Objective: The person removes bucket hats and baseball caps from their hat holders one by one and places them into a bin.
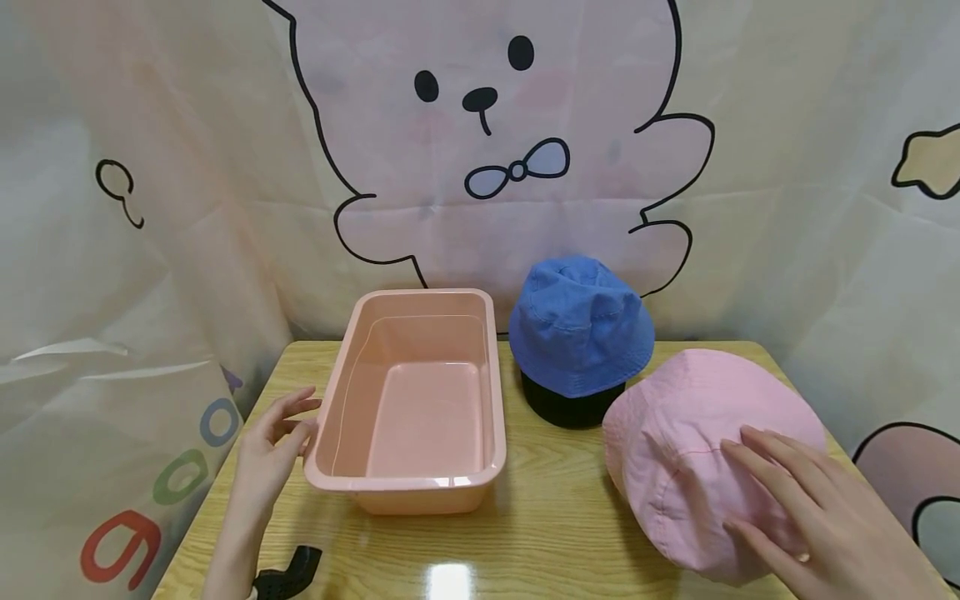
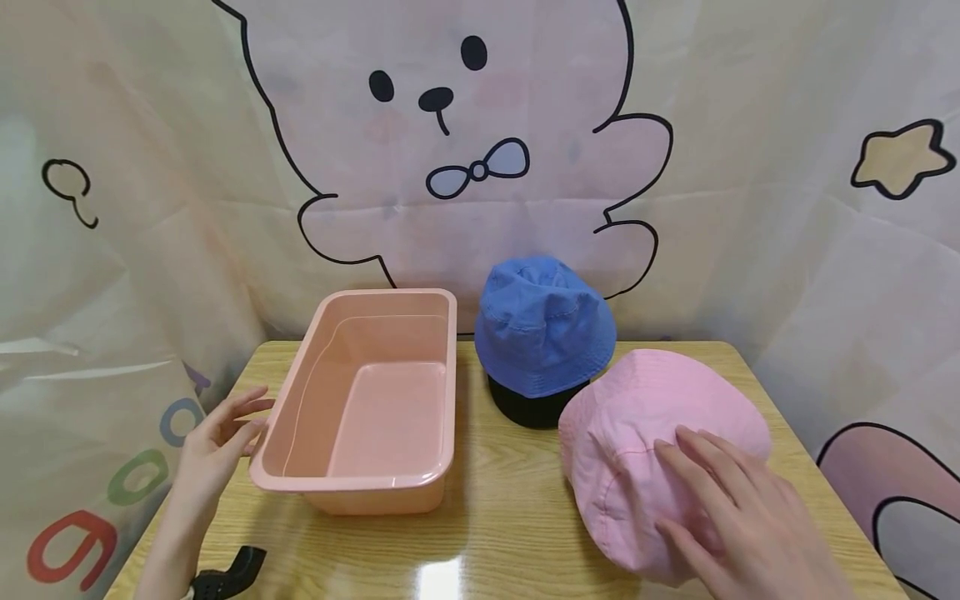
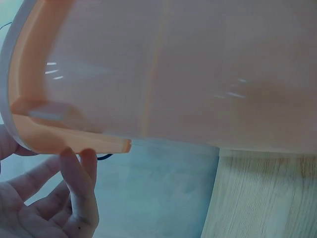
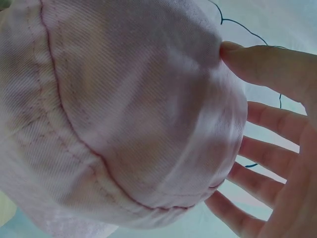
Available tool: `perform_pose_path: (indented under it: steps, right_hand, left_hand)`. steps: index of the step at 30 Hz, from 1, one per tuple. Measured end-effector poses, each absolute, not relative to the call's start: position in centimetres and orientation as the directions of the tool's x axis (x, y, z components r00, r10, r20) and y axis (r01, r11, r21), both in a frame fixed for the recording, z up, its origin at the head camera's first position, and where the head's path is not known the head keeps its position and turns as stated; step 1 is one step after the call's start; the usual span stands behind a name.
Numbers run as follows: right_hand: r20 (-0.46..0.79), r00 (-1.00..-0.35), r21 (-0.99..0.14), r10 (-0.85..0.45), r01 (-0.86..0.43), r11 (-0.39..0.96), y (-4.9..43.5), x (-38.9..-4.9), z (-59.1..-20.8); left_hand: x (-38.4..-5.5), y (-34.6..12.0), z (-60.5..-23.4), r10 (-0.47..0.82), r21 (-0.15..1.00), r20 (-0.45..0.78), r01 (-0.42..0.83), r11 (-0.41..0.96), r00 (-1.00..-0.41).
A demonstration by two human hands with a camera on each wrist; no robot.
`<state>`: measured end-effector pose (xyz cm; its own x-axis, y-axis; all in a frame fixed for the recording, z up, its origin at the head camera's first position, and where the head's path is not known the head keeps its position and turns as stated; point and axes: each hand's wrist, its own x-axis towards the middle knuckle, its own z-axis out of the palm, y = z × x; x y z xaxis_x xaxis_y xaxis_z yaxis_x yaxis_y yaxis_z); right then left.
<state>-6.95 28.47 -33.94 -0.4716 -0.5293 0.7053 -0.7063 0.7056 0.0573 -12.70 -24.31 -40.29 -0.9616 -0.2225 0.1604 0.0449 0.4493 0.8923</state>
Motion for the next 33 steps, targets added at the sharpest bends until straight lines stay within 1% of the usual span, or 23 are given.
perform_pose_path:
  steps: [4, 8, 11, 17, 19, 22, 28, 33]
  right_hand:
    - [0.707, -0.473, 0.049, -0.525, -0.708, 0.704, 28.6, -6.8, -34.1]
    - [0.712, -0.471, 0.044, -0.520, -0.710, 0.703, 28.7, -6.8, -34.2]
    - [0.718, -0.464, 0.050, -0.519, -0.710, 0.703, 28.7, -6.9, -34.3]
    - [0.725, -0.467, 0.054, -0.506, -0.694, 0.718, 28.7, -6.8, -34.4]
    - [0.723, -0.482, 0.048, -0.496, -0.681, 0.731, 28.7, -6.7, -34.5]
    - [0.729, -0.476, 0.052, -0.492, -0.678, 0.733, 28.5, -6.7, -34.3]
    - [0.747, -0.432, 0.059, -0.506, -0.714, 0.698, 28.0, -6.9, -34.0]
    - [0.732, -0.449, 0.056, -0.512, -0.709, 0.703, 28.1, -7.0, -33.9]
  left_hand:
    - [-12.7, -24.6, -40.2, -0.177, 0.905, 0.153, 0.066, 0.421, -0.972]
    - [-12.6, -25.2, -40.2, -0.098, 0.921, 0.163, 0.116, 0.371, -0.982]
    - [-12.6, -25.6, -40.2, -0.043, 0.932, 0.144, 0.121, 0.341, -0.989]
    - [-12.6, -26.0, -40.1, -0.016, 0.935, 0.072, 0.062, 0.349, -0.997]
    - [-12.6, -26.2, -40.2, -0.004, 0.940, 0.064, 0.059, 0.337, -0.998]
    - [-12.6, -26.3, -40.6, 0.017, 0.954, 0.067, 0.069, 0.291, -0.998]
    - [-12.6, -26.7, -41.2, 0.052, 0.978, 0.090, 0.098, 0.185, -0.995]
    - [-12.7, -26.7, -41.7, 0.055, 0.989, 0.082, 0.088, 0.119, -0.995]
